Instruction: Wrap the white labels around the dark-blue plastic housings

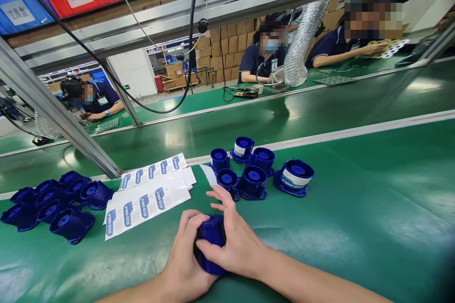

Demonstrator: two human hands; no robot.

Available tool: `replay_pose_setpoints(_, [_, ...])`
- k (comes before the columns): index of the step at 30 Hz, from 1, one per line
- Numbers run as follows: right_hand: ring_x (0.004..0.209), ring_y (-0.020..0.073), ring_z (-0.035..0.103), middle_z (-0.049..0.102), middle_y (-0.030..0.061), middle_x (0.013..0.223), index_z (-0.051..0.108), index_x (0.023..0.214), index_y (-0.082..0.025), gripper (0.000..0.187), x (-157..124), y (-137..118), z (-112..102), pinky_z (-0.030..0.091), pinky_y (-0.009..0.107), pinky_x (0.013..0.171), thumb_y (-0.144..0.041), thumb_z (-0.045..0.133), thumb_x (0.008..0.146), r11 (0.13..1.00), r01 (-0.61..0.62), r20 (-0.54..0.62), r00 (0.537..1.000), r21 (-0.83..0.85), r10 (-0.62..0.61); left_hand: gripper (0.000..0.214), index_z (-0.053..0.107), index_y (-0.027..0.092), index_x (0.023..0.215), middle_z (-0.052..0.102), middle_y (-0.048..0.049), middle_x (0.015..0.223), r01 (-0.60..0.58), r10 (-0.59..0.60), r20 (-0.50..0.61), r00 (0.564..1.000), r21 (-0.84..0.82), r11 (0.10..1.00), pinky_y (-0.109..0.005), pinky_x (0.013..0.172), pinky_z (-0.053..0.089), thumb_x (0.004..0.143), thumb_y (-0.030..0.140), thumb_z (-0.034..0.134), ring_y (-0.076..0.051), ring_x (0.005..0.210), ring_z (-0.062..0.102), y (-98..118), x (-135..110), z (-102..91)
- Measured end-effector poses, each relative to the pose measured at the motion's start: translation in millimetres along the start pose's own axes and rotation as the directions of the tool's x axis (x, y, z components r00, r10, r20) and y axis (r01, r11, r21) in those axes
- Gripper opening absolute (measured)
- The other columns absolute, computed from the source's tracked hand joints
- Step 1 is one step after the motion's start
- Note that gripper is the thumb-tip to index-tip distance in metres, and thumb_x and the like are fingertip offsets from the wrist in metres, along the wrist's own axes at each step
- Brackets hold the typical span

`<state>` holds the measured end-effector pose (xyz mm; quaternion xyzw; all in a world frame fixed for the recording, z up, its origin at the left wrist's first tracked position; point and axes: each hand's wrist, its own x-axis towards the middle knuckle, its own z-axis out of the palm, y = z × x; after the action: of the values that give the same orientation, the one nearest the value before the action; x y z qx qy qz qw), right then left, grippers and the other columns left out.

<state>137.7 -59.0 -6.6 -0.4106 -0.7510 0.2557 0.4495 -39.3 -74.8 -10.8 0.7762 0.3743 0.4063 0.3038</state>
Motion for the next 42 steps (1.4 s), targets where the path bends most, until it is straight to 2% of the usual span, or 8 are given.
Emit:
replay_pose_setpoints(4, [0.158, 0.0549, 0.022, 0.014, 0.0309, 0.172, -0.008, 0.168, -0.028, 0.146, -14, 16, -16, 0.043, 0.075, 0.117, -0.038, 0.097, 0.067, 0.990, 0.103, 0.260, 0.963, -0.096, -0.075, 0.073, 0.046, 0.029, 0.134, 0.049, -0.0115, 0.134, 0.125, -0.127, -0.038, 0.991, -0.042, 0.991, -0.043, 0.093, 0.058, 0.073, 0.023, 0.086, -0.033, 0.121, 0.059, -7, 5, -8.0])
replay_pose_setpoints(7, [0.153, 0.0549, 0.036, 0.018, 0.0308, 0.173, -0.006, 0.170, -0.029, 0.151, -19, 25, -30, 0.049, 0.071, 0.113, -0.051, 0.099, 0.064, 0.990, 0.137, 0.339, 0.934, -0.044, -0.114, 0.086, 0.040, 0.029, 0.139, 0.049, -0.0122, 0.140, 0.222, -0.234, -0.077, 0.969, -0.133, 0.966, -0.043, 0.098, 0.057, 0.071, 0.031, 0.092, -0.036, 0.128, 0.057, -11, 4, -11.8])
replay_pose_setpoints(10, [0.143, 0.0457, 0.055, 0.036, 0.0264, 0.166, 0.004, 0.171, -0.029, 0.140, -14, 25, -38, 0.059, 0.062, 0.107, -0.047, 0.098, 0.068, 0.995, 0.080, 0.242, 0.966, 0.058, -0.092, 0.093, 0.036, 0.029, 0.141, 0.049, -0.0133, 0.143, 0.264, -0.280, -0.040, 0.959, -0.231, 0.937, -0.045, 0.104, 0.055, 0.068, 0.036, 0.095, -0.037, 0.132, 0.056, -15, 3, -10.8])
replay_pose_setpoints(16, [0.105, 0.0274, 0.070, 0.060, 0.0156, 0.140, 0.076, 0.114, -0.028, 0.026, 8, 10, -56, 0.066, 0.041, 0.079, -0.014, 0.074, 0.092, 0.918, 0.337, -0.165, 0.913, -0.209, -0.372, 0.092, 0.036, 0.029, 0.140, 0.044, -0.0128, 0.146, 0.219, -0.227, -0.015, 0.974, -0.215, 0.952, -0.047, 0.115, 0.047, 0.068, 0.030, 0.092, -0.037, 0.137, 0.051, -23, 2, -7.2])
replay_pose_setpoints(21, [0.068, 0.0171, 0.067, 0.074, 0.0023, 0.082, 0.077, 0.108, -0.025, 0.034, 13, -1, -74, 0.057, 0.030, 0.058, 0.002, 0.073, 0.088, 0.855, 0.453, -0.221, 0.833, -0.251, -0.507, 0.089, 0.031, 0.027, 0.143, 0.046, -0.0135, 0.145, 0.273, -0.292, -0.051, 0.955, -0.227, 0.935, -0.046, 0.114, 0.048, 0.072, 0.022, 0.084, -0.036, 0.138, 0.049, -19, 4, -13.5])
replay_pose_setpoints(32, [0.069, 0.0182, 0.074, 0.080, 0.0012, 0.084, 0.079, 0.107, -0.028, 0.039, 14, -5, -83, 0.063, 0.030, 0.060, 0.004, 0.074, 0.085, 0.848, 0.471, -0.229, 0.821, -0.245, -0.522, 0.095, 0.024, 0.032, 0.139, 0.023, -0.0214, 0.158, 0.236, -0.169, 0.171, 0.971, -0.551, 0.800, -0.048, 0.100, 0.058, 0.074, 0.044, 0.092, -0.040, 0.137, 0.053, -12, 10, -18.4])
replay_pose_setpoints(37, [0.057, 0.0187, 0.072, 0.077, 0.0014, 0.069, 0.078, 0.080, -0.026, 0.010, 11, -6, -69, 0.059, 0.027, 0.052, -0.018, 0.082, 0.086, 0.980, 0.077, -0.314, 0.949, 0.181, -0.017, 0.093, 0.027, 0.030, 0.140, 0.030, -0.0181, 0.153, 0.152, -0.152, 0.024, 0.988, -0.314, 0.937, -0.054, 0.115, 0.043, 0.071, 0.028, 0.090, -0.038, 0.141, 0.044, -19, 5, -15.8])
replay_pose_setpoints(42, [0.050, 0.0148, 0.059, 0.068, 0.0006, 0.058, 0.075, 0.078, -0.020, 0.036, 3, 0, -54, 0.048, 0.026, 0.048, -0.045, 0.099, 0.067, 0.612, -0.462, 0.051, 0.822, 0.642, 0.568, 0.080, 0.033, 0.031, 0.142, 0.035, -0.0121, 0.148, 0.119, -0.134, -0.164, 0.977, -0.097, 0.988, -0.057, 0.124, 0.029, 0.077, 0.012, 0.075, -0.037, 0.144, 0.040, -20, 7, -16.1])
